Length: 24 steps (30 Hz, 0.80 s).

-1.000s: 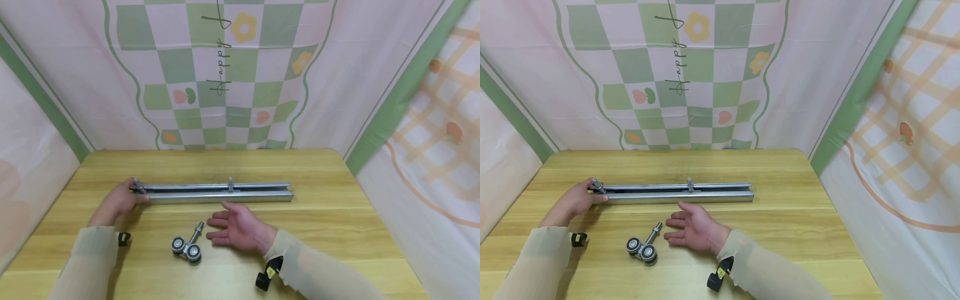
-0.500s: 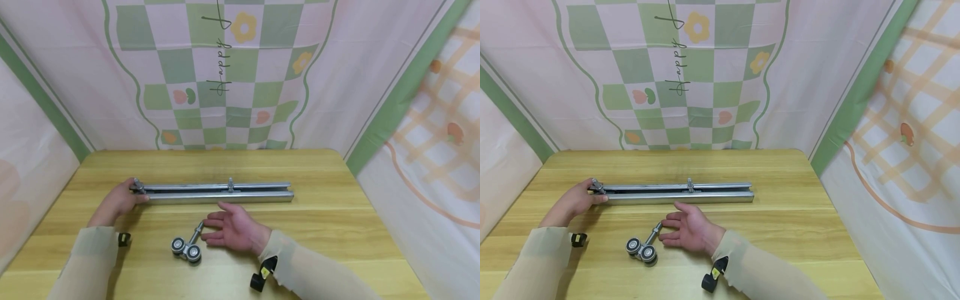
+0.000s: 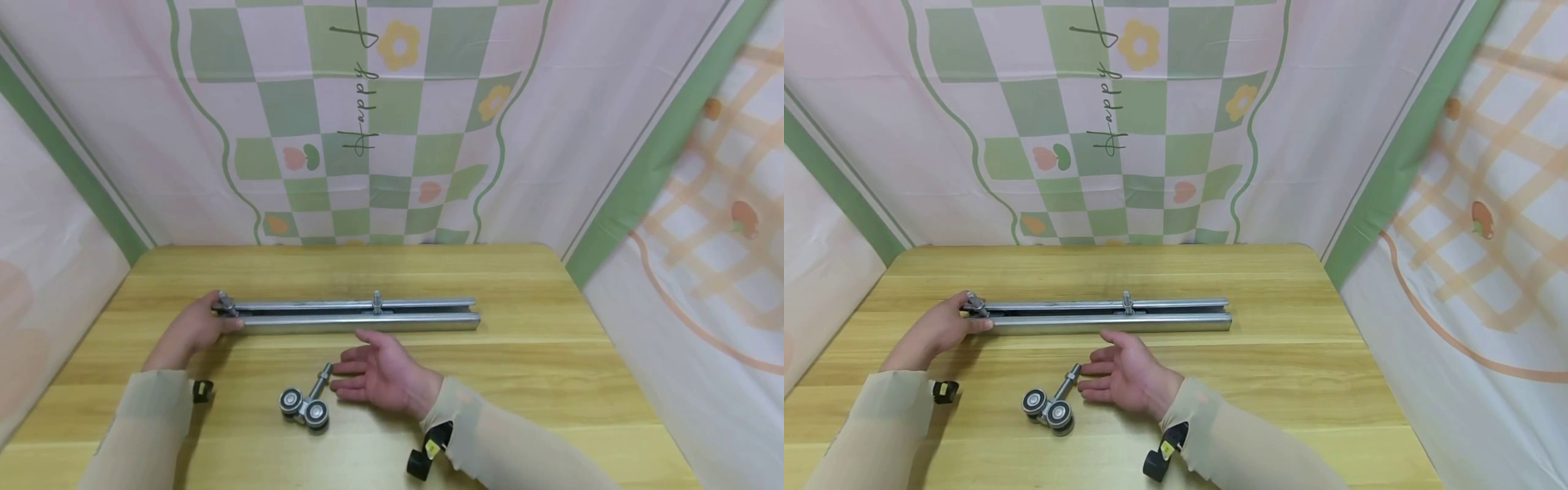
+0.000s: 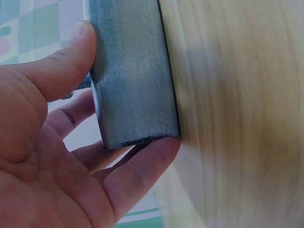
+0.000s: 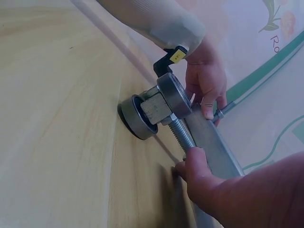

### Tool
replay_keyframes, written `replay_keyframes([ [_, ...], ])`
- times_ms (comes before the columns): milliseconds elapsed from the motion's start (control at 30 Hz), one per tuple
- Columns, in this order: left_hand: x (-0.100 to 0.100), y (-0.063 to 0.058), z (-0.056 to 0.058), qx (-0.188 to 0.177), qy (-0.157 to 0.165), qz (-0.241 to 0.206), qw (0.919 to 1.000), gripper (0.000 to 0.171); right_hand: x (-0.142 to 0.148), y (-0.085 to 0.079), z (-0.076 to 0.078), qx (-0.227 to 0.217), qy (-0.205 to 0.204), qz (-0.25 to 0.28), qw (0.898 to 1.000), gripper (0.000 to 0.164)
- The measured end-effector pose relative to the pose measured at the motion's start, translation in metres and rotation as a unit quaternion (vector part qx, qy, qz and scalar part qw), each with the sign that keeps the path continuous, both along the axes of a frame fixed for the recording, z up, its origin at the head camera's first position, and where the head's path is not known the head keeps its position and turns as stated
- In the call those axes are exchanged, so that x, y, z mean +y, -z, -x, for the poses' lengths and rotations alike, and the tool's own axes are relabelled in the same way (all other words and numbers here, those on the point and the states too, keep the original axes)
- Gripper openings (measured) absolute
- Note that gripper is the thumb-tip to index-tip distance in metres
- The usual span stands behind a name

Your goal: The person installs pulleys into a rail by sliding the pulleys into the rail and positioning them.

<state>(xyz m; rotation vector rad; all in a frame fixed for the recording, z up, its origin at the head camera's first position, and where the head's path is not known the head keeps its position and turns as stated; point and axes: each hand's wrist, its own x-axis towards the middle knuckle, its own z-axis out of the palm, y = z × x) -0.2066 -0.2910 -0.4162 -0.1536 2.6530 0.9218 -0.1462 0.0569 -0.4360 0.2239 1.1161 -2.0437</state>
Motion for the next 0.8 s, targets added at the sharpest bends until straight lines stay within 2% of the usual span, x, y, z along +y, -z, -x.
replay_keyframes([
  [367,0.0,0.001,-0.001,0.001,0.0,0.003,1.0,0.097,-0.007,0.002,0.0,0.002,0.002,0.002,1.0,0.078],
  [800,0.001,0.0,0.0,-0.002,-0.01,0.002,1.0,0.096,-0.029,0.006,-0.002,-0.001,0.038,-0.004,0.999,0.069],
])
